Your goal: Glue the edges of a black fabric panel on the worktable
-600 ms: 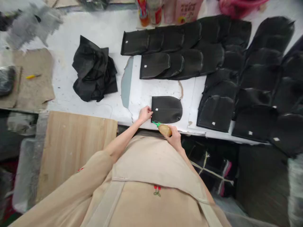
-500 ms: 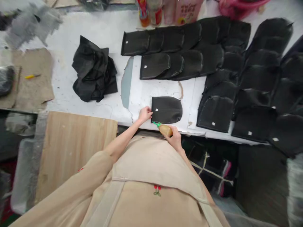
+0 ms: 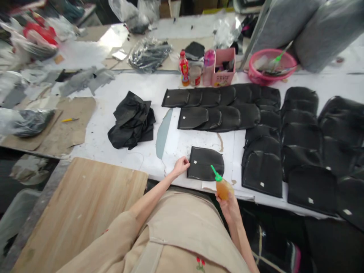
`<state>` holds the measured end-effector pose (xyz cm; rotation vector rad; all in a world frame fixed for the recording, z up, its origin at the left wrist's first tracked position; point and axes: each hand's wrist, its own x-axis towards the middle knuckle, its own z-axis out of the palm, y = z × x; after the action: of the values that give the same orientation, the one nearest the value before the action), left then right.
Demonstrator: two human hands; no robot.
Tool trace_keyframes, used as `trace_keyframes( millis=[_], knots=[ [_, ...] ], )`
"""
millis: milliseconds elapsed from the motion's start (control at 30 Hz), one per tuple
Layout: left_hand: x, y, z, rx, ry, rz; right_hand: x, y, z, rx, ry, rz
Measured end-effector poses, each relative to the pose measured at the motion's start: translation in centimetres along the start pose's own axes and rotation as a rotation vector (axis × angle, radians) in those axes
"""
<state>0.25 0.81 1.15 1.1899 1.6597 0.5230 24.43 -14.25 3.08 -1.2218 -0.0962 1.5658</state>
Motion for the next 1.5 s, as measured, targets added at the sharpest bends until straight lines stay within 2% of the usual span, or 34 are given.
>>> trace_keyframes(
  millis=[100, 200, 300, 400, 533, 633, 767, 867, 1000, 1133, 1300, 1400, 1500],
  knots=[
    [-0.2, 0.3, 0.4, -0.210, -0.095, 0.034, 0.8, -1.3, -2.0, 0.163, 0.068, -0.052],
    [0.0, 0.6, 0.6, -0.475, -0.245, -0.007, 2.0, -2.0, -3.9, 0.205, 0.100, -0.106],
    [0.5, 1.7, -0.1, -0.611, -0.319, 0.005, 2.9, -1.8, -5.2, 0.225, 0.139, -0.117],
    [0.9, 3.3, -1.6, -0.653, -0.354, 0.048, 3.2, -1.1, -5.2, 0.249, 0.216, -0.094],
    [1.1, 5.2, -4.2, -0.720, -0.378, 0.101, 3.1, 0.2, -4.2, 0.331, 0.333, -0.066],
    [1.6, 6.1, -6.4, -0.791, -0.358, 0.128, 3.2, 1.2, -3.7, 0.333, 0.367, -0.053],
    [3.6, 7.3, -9.5, -0.883, -0.298, 0.179, 3.8, 2.2, -3.8, 0.263, 0.330, -0.090],
    [5.9, 8.5, -11.8, -0.918, -0.254, 0.217, 4.0, 2.4, -3.4, 0.236, 0.322, -0.100],
    [9.9, 9.8, -14.0, -0.901, -0.129, 0.251, 3.4, 1.9, -2.1, 0.255, 0.359, -0.075],
    [14.2, 10.7, -14.6, -0.875, -0.021, 0.254, 2.3, 1.6, -1.0, 0.274, 0.359, -0.052],
    [18.3, 11.2, -14.1, -0.930, 0.009, 0.260, 1.5, 2.0, -0.1, 0.307, 0.371, -0.058],
    [19.9, 10.5, -13.8, -0.937, 0.028, 0.252, 1.4, 2.5, 0.4, 0.336, 0.386, -0.062],
    [20.9, 9.0, -13.8, -0.881, 0.064, 0.215, 1.2, 2.9, 0.6, 0.346, 0.401, -0.060]
  ],
)
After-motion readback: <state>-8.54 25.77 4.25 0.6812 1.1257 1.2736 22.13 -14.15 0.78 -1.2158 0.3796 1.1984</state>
